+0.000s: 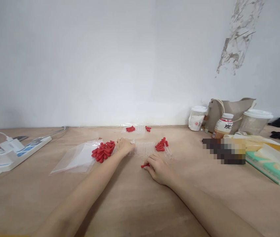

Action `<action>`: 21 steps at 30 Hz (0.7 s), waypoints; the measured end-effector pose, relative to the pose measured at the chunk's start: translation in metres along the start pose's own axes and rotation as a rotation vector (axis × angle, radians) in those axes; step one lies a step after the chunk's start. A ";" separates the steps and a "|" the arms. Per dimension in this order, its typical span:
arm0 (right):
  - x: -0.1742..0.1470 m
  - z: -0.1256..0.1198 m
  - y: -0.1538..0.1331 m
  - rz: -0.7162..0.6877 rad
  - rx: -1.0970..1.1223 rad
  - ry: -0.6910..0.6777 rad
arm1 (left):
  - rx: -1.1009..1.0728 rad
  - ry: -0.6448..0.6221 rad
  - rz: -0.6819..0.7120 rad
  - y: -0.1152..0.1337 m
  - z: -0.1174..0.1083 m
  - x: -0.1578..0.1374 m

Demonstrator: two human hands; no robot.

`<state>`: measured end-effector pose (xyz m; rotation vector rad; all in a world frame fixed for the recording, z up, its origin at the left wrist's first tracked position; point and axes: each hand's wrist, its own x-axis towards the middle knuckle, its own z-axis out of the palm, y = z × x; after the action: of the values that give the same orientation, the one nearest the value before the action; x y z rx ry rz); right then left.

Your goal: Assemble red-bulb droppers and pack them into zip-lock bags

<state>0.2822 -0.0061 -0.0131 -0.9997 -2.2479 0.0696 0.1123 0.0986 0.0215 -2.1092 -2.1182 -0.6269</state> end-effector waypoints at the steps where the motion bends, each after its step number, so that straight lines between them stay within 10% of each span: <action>1: 0.000 0.001 0.000 0.003 0.004 0.010 | -0.018 -0.003 0.037 -0.002 -0.004 -0.004; 10: 0.012 -0.002 0.000 -0.002 0.038 0.070 | -0.243 -0.011 0.700 -0.075 -0.040 -0.075; 21: 0.024 0.025 -0.018 0.101 0.201 0.095 | -0.312 0.146 0.779 -0.082 -0.013 -0.078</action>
<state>0.2443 0.0032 -0.0138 -0.9857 -2.0571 0.2806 0.0332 0.0240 -0.0111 -2.6668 -1.0161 -0.9797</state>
